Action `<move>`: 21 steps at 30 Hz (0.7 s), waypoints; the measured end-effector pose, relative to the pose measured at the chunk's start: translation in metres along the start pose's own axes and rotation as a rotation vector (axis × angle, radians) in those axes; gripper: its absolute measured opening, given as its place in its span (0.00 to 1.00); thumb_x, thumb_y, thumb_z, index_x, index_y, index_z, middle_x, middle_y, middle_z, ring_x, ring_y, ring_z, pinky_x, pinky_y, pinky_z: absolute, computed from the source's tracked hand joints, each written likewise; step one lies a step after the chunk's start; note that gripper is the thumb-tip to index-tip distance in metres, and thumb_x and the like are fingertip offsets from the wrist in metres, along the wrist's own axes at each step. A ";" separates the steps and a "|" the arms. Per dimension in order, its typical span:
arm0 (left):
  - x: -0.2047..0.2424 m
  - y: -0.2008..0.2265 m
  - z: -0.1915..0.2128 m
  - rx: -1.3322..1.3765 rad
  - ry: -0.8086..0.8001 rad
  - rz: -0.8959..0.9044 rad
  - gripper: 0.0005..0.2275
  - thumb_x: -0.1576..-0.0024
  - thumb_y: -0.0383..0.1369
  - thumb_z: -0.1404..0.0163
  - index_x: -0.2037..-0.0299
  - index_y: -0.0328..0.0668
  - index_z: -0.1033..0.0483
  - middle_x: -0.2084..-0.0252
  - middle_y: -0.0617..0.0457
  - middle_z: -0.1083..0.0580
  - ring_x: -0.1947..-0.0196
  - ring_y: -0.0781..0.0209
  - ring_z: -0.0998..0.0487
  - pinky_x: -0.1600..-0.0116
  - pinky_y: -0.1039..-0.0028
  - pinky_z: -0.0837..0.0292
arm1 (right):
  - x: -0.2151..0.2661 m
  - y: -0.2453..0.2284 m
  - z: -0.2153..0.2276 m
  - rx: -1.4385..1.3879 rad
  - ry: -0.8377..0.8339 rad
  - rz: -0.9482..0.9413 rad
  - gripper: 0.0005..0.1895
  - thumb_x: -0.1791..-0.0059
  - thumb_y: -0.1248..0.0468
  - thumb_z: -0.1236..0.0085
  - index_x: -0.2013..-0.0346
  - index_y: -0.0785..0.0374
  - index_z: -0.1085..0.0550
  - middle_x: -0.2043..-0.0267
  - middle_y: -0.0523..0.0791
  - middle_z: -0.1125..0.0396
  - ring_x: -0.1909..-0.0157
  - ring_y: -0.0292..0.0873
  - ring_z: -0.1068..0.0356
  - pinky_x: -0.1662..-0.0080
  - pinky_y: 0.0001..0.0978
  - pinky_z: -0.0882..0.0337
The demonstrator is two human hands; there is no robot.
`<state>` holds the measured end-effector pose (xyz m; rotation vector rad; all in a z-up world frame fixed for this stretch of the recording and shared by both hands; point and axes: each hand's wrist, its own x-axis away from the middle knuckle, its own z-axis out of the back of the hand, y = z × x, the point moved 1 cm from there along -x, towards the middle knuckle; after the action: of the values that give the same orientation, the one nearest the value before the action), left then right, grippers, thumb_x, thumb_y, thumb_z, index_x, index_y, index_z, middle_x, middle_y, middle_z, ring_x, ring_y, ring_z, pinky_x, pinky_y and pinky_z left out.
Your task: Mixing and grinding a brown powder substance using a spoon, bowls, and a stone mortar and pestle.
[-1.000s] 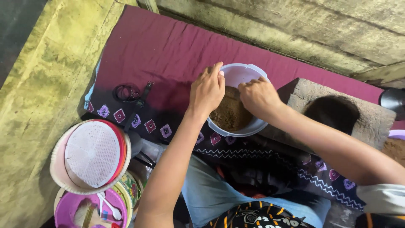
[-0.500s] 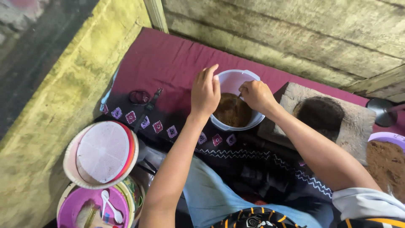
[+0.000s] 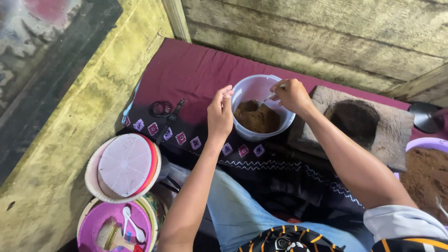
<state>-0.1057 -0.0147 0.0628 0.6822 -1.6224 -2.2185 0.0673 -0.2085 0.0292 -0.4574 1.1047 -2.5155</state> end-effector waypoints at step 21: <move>-0.027 -0.028 -0.079 0.130 -0.209 0.276 0.24 0.35 0.51 0.66 0.41 0.44 0.26 0.46 0.44 0.22 0.51 0.50 0.17 0.48 0.67 0.19 | 0.069 -0.023 0.085 -0.300 0.188 0.028 0.16 0.47 0.62 0.47 0.51 0.73 0.25 0.68 0.59 0.26 0.67 0.45 0.21 0.66 0.32 0.22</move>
<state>-0.0392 -0.0555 0.0226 0.2421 -1.8482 -2.0530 0.0383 -0.2780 0.1113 -0.2827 1.5590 -2.4144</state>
